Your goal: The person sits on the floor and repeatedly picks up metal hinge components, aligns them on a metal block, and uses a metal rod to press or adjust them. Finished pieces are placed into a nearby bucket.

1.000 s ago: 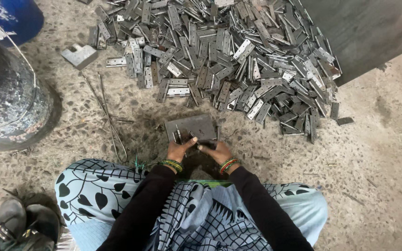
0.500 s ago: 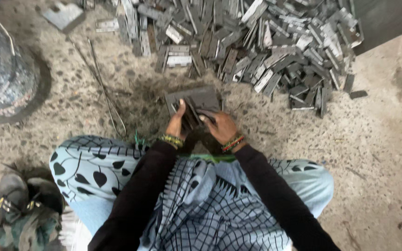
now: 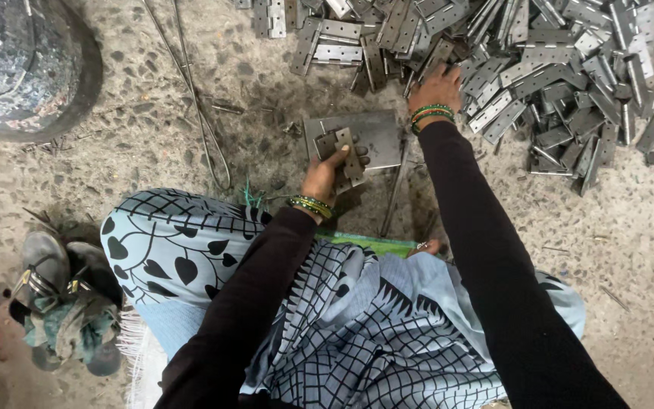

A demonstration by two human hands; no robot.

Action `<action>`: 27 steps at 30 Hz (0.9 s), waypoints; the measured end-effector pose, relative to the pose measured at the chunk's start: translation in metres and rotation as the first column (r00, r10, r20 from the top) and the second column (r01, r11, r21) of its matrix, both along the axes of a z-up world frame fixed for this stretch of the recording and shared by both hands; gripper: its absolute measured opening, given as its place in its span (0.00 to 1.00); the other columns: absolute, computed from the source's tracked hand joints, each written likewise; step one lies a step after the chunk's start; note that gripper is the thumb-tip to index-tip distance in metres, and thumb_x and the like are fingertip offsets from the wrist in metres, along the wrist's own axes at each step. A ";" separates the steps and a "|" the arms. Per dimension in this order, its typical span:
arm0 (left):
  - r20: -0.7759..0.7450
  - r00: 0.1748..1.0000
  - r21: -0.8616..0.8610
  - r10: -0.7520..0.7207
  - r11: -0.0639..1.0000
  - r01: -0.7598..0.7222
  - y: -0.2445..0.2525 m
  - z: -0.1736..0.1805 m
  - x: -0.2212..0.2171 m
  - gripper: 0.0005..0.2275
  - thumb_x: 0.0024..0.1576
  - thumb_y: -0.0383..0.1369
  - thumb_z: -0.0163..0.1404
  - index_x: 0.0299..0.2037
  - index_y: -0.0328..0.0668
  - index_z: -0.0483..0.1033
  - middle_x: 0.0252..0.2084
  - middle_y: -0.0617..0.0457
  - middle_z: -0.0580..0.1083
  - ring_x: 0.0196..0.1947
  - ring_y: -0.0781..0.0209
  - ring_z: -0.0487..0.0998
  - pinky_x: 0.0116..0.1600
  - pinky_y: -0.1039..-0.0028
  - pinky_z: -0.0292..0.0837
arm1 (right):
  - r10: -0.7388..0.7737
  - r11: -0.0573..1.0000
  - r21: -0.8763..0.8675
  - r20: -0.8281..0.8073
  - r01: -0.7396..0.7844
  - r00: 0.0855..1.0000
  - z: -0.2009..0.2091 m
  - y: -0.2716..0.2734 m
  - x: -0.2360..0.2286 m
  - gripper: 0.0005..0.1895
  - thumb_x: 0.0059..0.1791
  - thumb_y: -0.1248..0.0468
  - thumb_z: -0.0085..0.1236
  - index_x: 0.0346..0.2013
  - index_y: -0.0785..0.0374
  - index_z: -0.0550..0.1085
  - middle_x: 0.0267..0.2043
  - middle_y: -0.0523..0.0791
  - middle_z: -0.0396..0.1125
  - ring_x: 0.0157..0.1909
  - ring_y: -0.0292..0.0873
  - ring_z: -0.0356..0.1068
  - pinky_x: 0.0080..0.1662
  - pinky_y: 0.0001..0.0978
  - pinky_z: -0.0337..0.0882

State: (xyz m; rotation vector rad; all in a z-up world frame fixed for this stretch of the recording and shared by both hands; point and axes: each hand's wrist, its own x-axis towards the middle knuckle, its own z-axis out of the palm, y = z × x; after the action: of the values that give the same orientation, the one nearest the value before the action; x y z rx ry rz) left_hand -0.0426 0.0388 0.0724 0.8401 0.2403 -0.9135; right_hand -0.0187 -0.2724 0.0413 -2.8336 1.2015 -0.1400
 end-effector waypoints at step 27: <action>0.265 0.956 0.241 -0.123 0.969 0.058 0.005 -0.028 -0.002 0.33 0.46 0.45 0.63 0.59 0.29 0.72 0.59 0.40 0.74 0.60 0.49 0.73 0.63 0.58 0.66 | 0.069 0.833 0.292 0.788 -0.470 0.612 0.048 0.122 -0.174 0.38 0.58 0.34 0.30 0.60 0.64 0.71 0.33 0.39 0.63 0.27 0.36 0.58 0.30 0.33 0.60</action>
State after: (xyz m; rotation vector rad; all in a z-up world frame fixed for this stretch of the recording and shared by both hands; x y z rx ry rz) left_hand -0.0448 0.0442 0.0448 1.1924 0.0627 -0.8516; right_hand -0.1928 -0.1502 0.0891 -2.0796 0.4816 -0.7989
